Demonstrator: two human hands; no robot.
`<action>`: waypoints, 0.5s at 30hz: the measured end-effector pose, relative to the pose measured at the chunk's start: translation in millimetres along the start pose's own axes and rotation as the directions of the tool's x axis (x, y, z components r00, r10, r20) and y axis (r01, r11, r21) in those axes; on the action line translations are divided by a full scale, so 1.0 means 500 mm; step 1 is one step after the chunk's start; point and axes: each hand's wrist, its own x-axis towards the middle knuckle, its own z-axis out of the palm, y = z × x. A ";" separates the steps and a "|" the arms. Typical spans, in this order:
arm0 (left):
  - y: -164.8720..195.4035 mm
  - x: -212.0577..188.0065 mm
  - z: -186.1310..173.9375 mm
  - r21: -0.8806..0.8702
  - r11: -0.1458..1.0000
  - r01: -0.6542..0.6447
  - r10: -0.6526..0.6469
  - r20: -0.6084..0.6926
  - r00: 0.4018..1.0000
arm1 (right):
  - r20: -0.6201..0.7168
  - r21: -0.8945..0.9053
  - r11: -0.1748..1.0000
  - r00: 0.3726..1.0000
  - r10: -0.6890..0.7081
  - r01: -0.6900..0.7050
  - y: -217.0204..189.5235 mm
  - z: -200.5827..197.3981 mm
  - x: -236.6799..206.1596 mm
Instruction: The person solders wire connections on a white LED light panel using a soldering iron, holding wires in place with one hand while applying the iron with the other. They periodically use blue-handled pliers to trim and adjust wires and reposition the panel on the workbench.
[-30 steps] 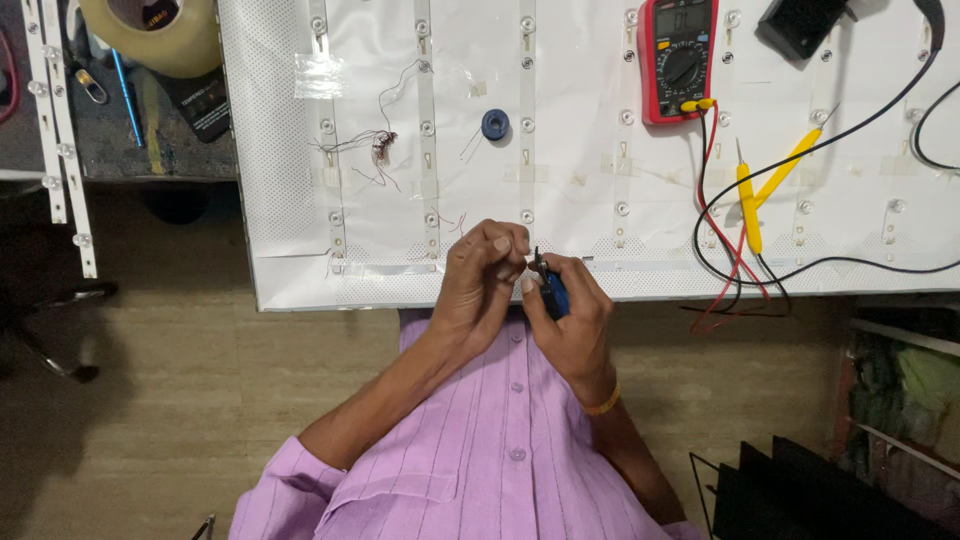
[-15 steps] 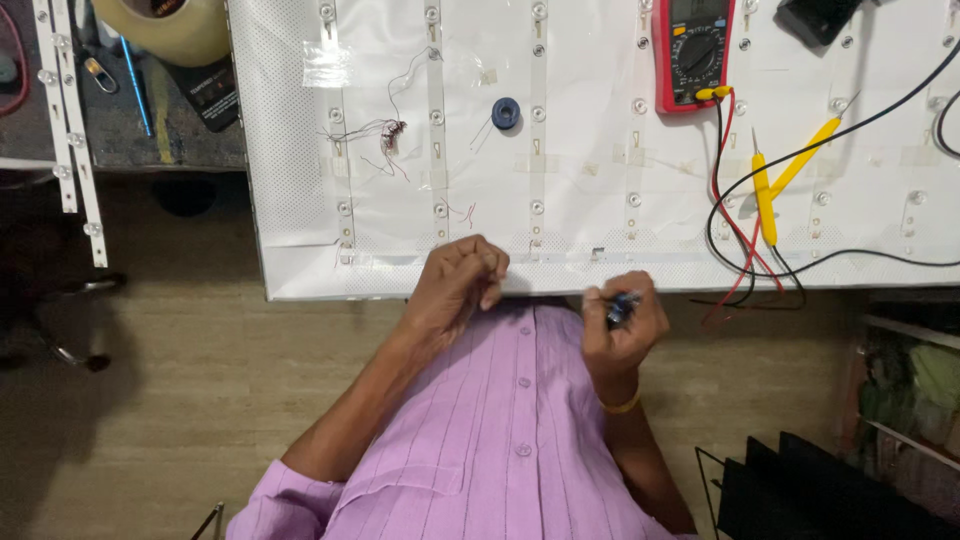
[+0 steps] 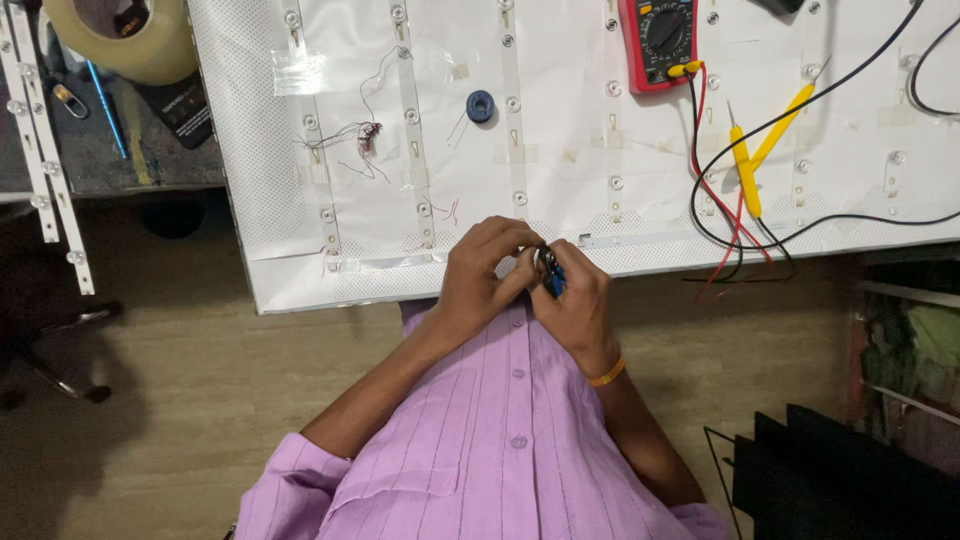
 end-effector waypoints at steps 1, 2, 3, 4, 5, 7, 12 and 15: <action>-0.005 -0.009 0.005 -0.044 0.999 0.020 -0.021 -0.019 1.000 | 0.010 -0.001 1.000 1.000 -0.017 0.017 0.000 0.001 -0.002; -0.012 -0.016 0.011 -0.041 0.996 0.083 -0.084 -0.014 0.996 | 0.019 -0.001 0.999 0.999 -0.033 0.033 0.000 0.004 -0.005; -0.018 -0.022 0.019 -0.039 0.988 0.146 -0.147 -0.010 0.989 | 0.008 -0.023 0.998 0.998 -0.056 0.056 0.000 0.006 -0.009; -0.026 -0.027 0.024 -0.035 0.978 0.208 -0.208 -0.007 0.978 | -0.004 -0.045 0.996 0.997 -0.081 0.081 0.001 0.008 -0.013; -0.034 -0.031 0.027 -0.048 0.972 0.229 -0.229 -0.005 0.973 | -0.013 -0.068 0.992 0.994 -0.106 0.105 0.003 0.011 -0.018; -0.048 -0.036 0.026 -0.074 0.959 0.275 -0.275 0.000 0.961 | -0.108 -0.082 0.991 0.987 -0.116 0.108 0.006 0.012 -0.030; -0.045 -0.037 0.000 -0.122 0.934 0.337 -0.347 -0.075 0.935 | -0.241 -0.063 0.996 0.967 -0.082 0.068 0.012 0.009 -0.045; -0.014 -0.031 0.005 -0.061 0.974 0.217 -0.222 -0.087 0.971 | -0.185 0.005 0.999 0.982 -0.042 0.044 0.011 0.008 -0.040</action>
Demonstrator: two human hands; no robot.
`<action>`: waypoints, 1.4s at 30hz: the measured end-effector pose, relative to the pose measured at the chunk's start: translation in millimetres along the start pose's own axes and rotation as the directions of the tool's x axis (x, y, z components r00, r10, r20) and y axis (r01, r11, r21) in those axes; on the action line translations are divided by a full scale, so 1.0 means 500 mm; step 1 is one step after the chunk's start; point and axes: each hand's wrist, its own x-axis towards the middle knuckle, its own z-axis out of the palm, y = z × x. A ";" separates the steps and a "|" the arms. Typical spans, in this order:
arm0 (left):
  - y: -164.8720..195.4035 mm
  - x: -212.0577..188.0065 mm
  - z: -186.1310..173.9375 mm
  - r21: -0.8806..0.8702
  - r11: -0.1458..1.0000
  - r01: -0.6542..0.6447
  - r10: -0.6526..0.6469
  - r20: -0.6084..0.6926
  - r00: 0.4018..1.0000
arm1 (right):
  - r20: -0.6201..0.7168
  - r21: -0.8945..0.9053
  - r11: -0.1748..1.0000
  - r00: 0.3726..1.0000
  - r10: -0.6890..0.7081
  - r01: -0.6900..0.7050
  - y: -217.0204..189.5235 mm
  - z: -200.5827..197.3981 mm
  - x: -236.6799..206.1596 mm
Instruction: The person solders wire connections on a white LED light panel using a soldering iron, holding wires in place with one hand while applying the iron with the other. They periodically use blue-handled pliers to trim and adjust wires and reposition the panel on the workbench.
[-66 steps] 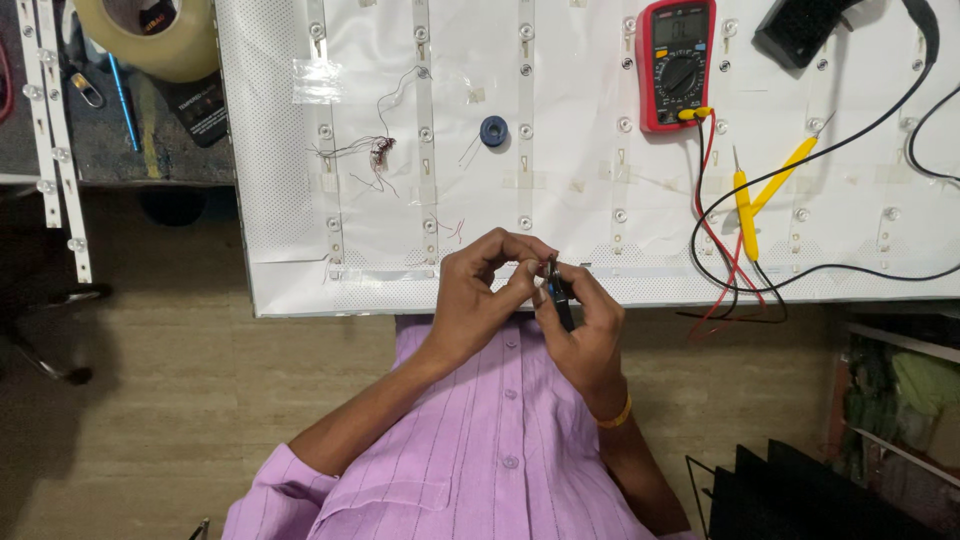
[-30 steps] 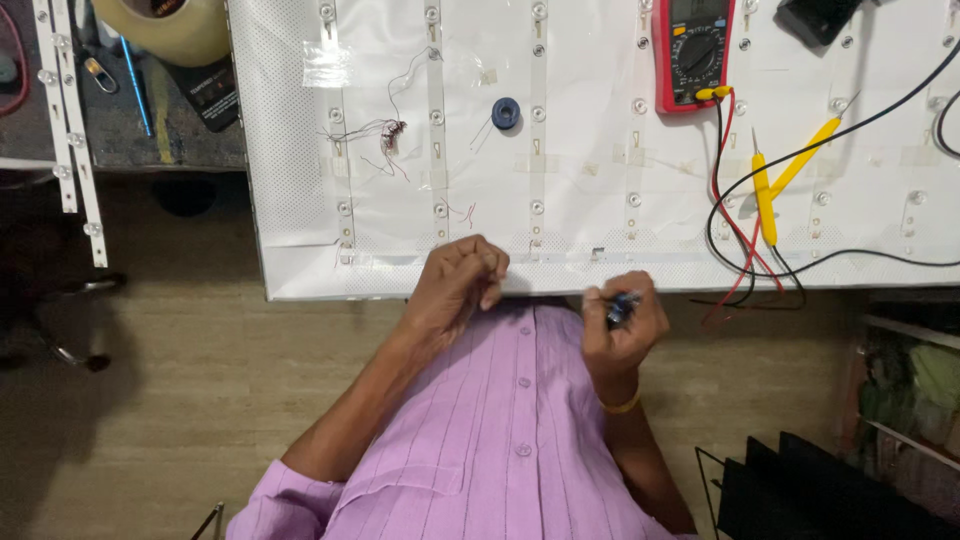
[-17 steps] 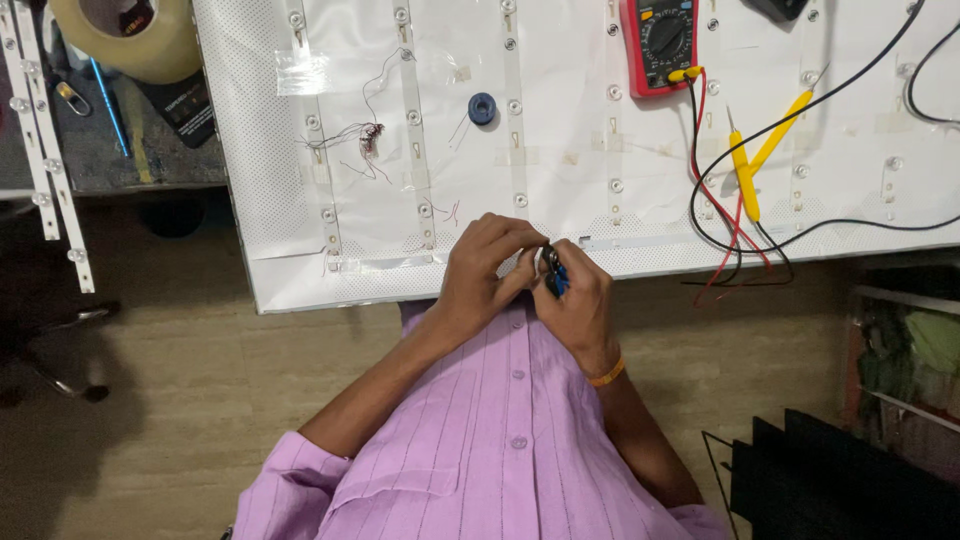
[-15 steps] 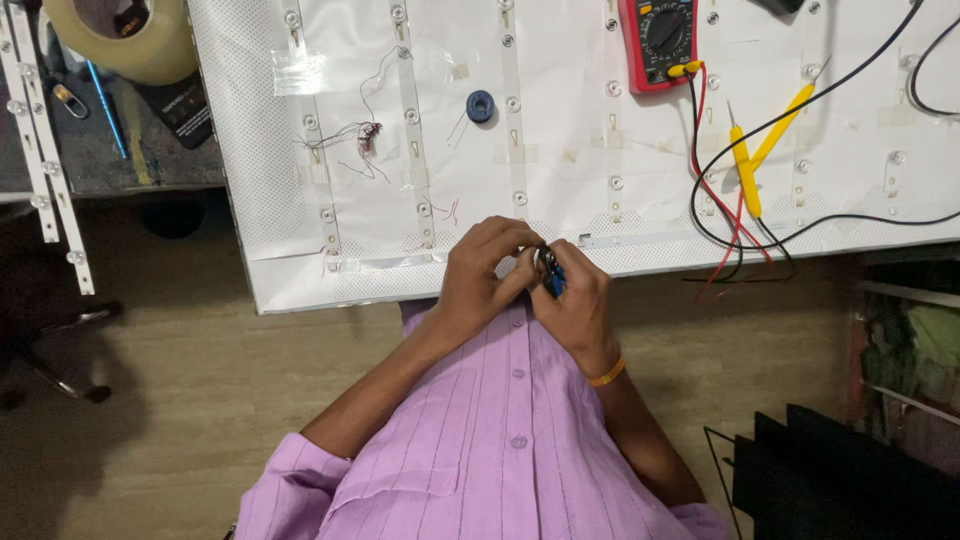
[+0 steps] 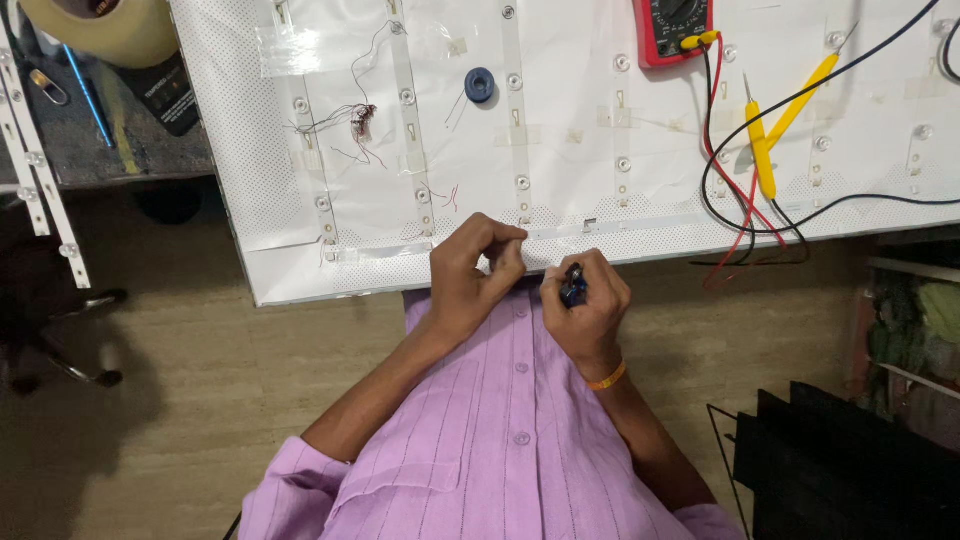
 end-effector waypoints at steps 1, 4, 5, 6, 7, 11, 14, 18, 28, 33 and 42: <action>0.010 0.004 0.001 0.014 0.999 -0.033 0.033 0.008 0.999 | 0.002 0.008 1.000 1.000 0.011 -0.011 -0.003 0.000 0.002; 0.033 0.015 0.010 0.009 0.998 -0.070 0.069 0.019 0.997 | 0.027 0.009 1.000 0.999 0.021 -0.021 -0.011 -0.004 0.006; 0.037 0.017 0.010 0.003 0.997 -0.078 0.078 0.042 0.996 | 0.037 0.007 1.000 0.999 0.018 -0.018 -0.012 -0.005 0.008; 0.039 0.018 0.011 -0.002 0.996 -0.087 0.087 0.064 0.994 | 0.034 0.002 1.000 0.999 0.017 -0.017 -0.013 -0.006 0.010; 0.038 0.017 0.011 -0.007 0.996 -0.093 0.094 0.087 0.992 | 0.033 -0.003 1.000 0.999 0.019 -0.019 -0.013 -0.009 0.012; 0.013 0.012 0.022 -0.211 0.973 0.099 -0.074 0.122 0.990 | -0.010 -0.004 1.000 1.000 0.016 -0.016 -0.004 -0.018 0.021; -0.018 0.011 0.027 -0.438 0.801 0.407 -0.339 0.228 0.913 | 0.025 0.034 0.997 0.997 0.069 -0.070 0.008 -0.029 0.028; -0.052 0.003 0.000 -0.535 0.715 0.450 -0.408 0.203 0.890 | 0.094 -0.065 0.989 0.986 0.141 -0.135 0.028 -0.037 0.036; -0.088 -0.034 -0.092 -0.441 0.794 0.419 -0.504 -0.090 0.859 | 0.174 -0.369 0.913 0.978 -0.119 0.177 0.167 0.035 0.195; -0.092 -0.050 -0.071 -0.456 0.788 0.413 -0.486 -0.049 0.873 | 0.298 -0.404 0.828 0.912 -0.284 0.390 0.183 0.113 0.244; -0.121 -0.076 -0.044 -0.371 0.802 0.468 -0.509 -0.015 0.861 | 0.280 -0.406 0.795 0.890 -0.361 0.450 0.183 0.153 0.266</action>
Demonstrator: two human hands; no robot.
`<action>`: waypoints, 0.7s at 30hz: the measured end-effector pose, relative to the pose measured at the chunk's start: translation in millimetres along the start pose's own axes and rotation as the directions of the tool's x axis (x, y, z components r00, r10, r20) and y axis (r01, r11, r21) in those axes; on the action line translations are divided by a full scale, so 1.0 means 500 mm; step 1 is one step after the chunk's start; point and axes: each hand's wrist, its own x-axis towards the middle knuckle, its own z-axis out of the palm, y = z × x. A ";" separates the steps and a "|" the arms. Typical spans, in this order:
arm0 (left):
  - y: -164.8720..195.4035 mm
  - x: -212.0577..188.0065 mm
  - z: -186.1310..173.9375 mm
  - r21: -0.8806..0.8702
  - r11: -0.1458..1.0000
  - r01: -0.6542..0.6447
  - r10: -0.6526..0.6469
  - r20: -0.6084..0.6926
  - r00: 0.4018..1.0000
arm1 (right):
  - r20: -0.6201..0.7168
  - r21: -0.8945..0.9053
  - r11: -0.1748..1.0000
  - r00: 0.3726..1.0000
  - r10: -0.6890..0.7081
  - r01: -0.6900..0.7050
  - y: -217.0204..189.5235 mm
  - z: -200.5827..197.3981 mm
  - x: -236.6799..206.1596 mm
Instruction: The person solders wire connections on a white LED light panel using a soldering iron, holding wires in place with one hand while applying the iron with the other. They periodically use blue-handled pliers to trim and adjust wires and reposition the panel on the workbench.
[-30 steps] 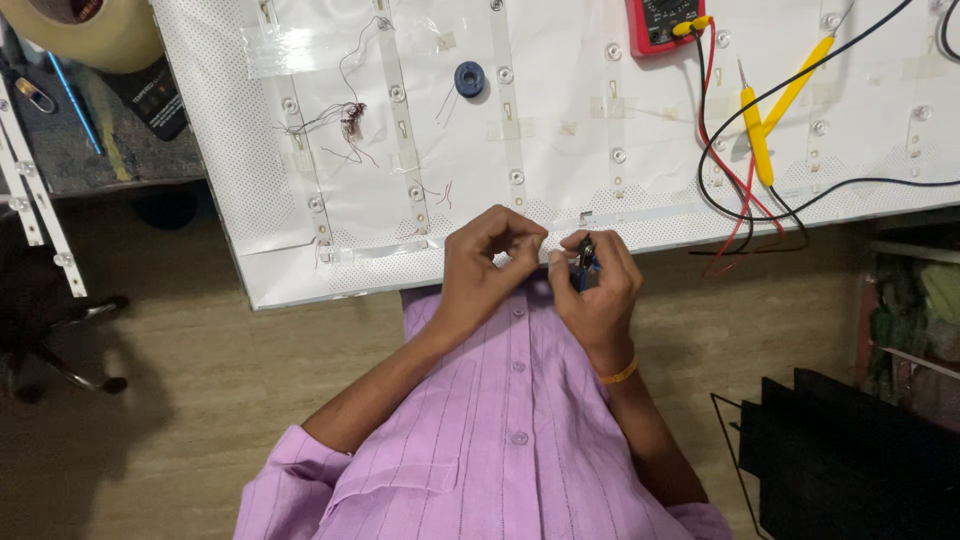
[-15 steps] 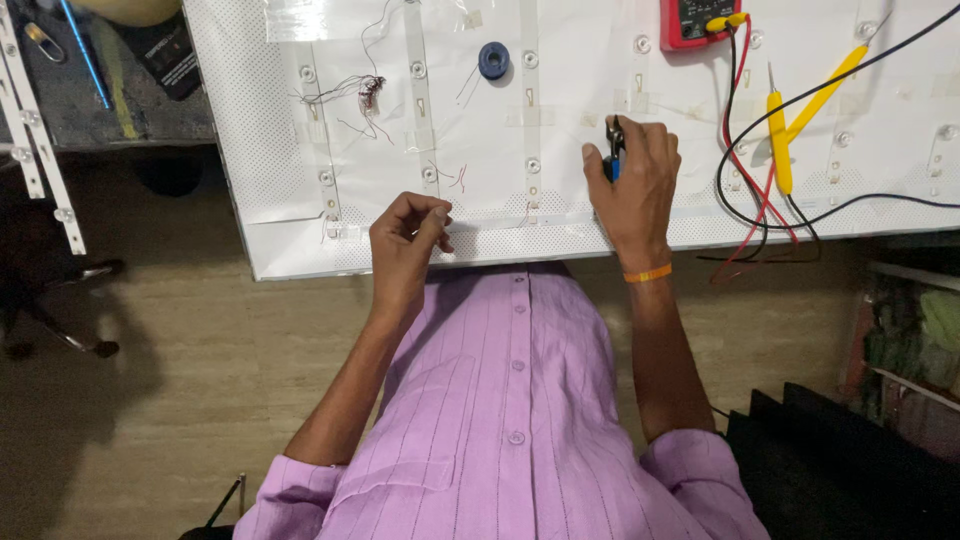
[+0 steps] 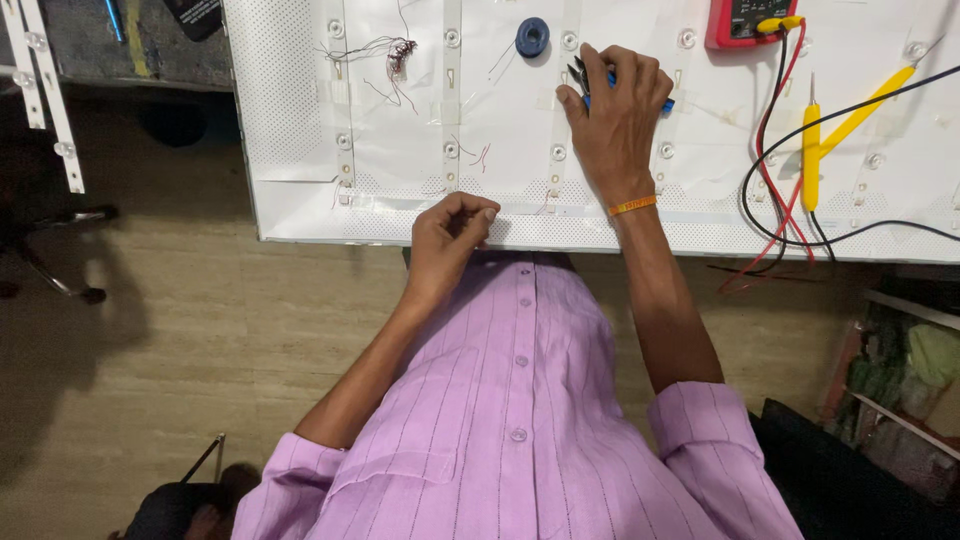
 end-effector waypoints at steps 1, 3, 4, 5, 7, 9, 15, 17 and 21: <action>-0.002 0.002 0.002 0.016 1.000 0.008 -0.008 0.008 1.000 | -0.019 0.008 1.000 1.000 -0.012 0.012 -0.005 -0.007 0.000; -0.002 0.005 0.009 -0.033 0.999 -0.018 0.020 0.036 0.999 | -0.058 0.069 0.998 0.998 -0.005 0.009 -0.021 -0.032 -0.007; -0.001 0.007 0.014 -0.058 0.998 -0.033 0.036 0.048 0.998 | -0.079 0.124 0.992 0.997 0.012 -0.002 -0.036 -0.050 -0.019; 0.001 0.009 0.019 -0.075 0.997 -0.019 0.023 0.059 0.998 | -0.101 0.178 0.984 0.995 0.027 -0.008 -0.051 -0.069 -0.035; 0.007 0.013 0.029 -0.103 0.995 0.010 -0.001 0.083 0.997 | 0.122 0.545 0.815 0.980 0.154 -0.196 -0.081 -0.111 -0.073; 0.013 0.019 0.042 -0.129 0.992 0.010 0.006 0.122 0.993 | 0.189 0.630 0.747 0.975 0.118 -0.212 -0.106 -0.146 -0.113; 0.017 0.030 0.077 -0.118 0.993 0.030 -0.003 0.222 0.975 | 0.254 0.705 0.611 0.933 0.257 -0.360 -0.127 -0.179 -0.155; 0.018 0.038 0.072 -0.056 0.998 -0.008 0.019 0.197 0.980 | 0.230 0.671 0.647 0.931 0.283 -0.362 -0.133 -0.179 -0.149; 0.037 0.079 0.030 0.046 0.991 -0.129 0.125 0.069 0.990 | 0.152 0.765 0.517 0.887 0.436 -0.385 -0.115 -0.168 -0.116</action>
